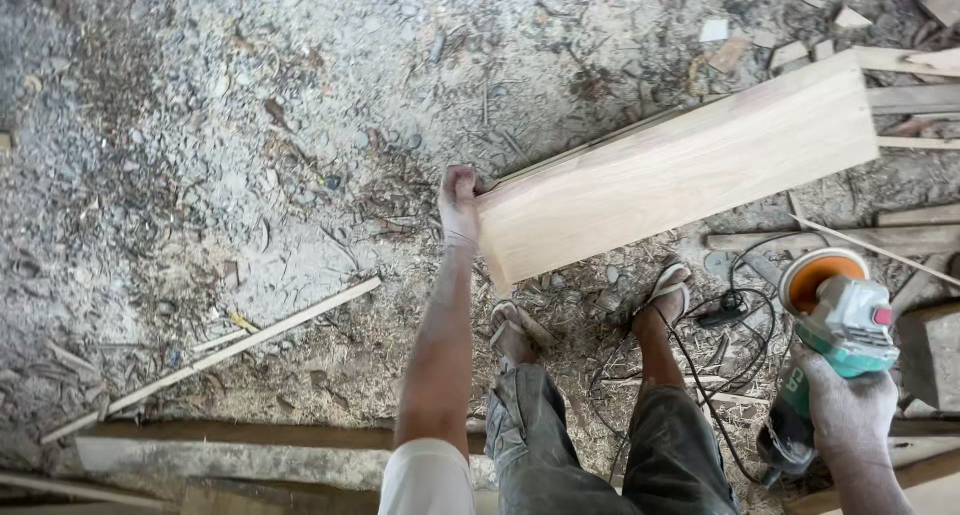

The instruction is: The person sands the surface of a wooden board using an angle grinder with a sanding attachment, moving the tool along the length of the board while holding the wood with their left hand.

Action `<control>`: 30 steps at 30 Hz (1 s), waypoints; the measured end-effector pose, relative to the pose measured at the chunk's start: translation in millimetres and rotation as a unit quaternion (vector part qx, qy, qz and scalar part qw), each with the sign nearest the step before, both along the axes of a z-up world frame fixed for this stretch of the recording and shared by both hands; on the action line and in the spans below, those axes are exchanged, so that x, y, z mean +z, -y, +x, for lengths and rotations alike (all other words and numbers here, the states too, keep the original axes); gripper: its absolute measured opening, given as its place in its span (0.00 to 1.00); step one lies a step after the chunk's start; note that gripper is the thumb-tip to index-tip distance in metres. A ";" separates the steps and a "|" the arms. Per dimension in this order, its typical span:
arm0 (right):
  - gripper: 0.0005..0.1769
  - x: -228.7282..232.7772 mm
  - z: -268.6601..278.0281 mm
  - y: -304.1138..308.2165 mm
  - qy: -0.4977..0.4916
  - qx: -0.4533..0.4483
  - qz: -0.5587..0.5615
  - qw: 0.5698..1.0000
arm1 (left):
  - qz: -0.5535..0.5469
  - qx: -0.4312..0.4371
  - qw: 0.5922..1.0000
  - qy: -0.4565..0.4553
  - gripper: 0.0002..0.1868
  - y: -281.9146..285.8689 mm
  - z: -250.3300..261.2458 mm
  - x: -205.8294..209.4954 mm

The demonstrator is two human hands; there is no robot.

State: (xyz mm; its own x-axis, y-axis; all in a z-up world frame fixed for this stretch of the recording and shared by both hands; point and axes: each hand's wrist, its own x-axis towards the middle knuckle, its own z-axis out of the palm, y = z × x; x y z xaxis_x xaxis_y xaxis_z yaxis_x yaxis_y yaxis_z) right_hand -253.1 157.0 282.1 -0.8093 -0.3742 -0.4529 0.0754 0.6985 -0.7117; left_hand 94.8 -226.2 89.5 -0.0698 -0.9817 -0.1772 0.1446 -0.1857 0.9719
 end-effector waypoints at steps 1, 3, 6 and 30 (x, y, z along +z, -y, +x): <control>0.29 5.3 6.6 3.2 -0.007 0.004 0.013 1.000 | -0.025 0.006 0.994 0.102 0.15 -19.8 0.0 20.1; 0.26 4.3 16.3 18.9 -0.002 0.029 -0.006 1.000 | -0.010 -0.038 0.971 0.237 0.33 -86.6 4.6 64.7; 0.27 6.6 27.3 74.3 -0.031 0.073 0.002 0.997 | 0.092 -0.195 0.924 0.316 0.53 -155.7 4.3 104.2; 0.38 15.5 131.4 236.2 -0.065 0.518 0.024 0.853 | 0.298 -0.022 0.916 0.269 0.39 -137.3 -37.3 16.1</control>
State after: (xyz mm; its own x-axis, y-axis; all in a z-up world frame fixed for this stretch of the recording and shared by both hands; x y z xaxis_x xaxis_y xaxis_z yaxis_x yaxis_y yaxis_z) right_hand -121.7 -79.1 297.5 -0.1003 -0.9019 -0.4202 -0.6765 0.3715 -0.6359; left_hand 57.5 -89.0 105.6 0.1465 -0.6983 -0.7006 -0.3452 -0.6998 0.6253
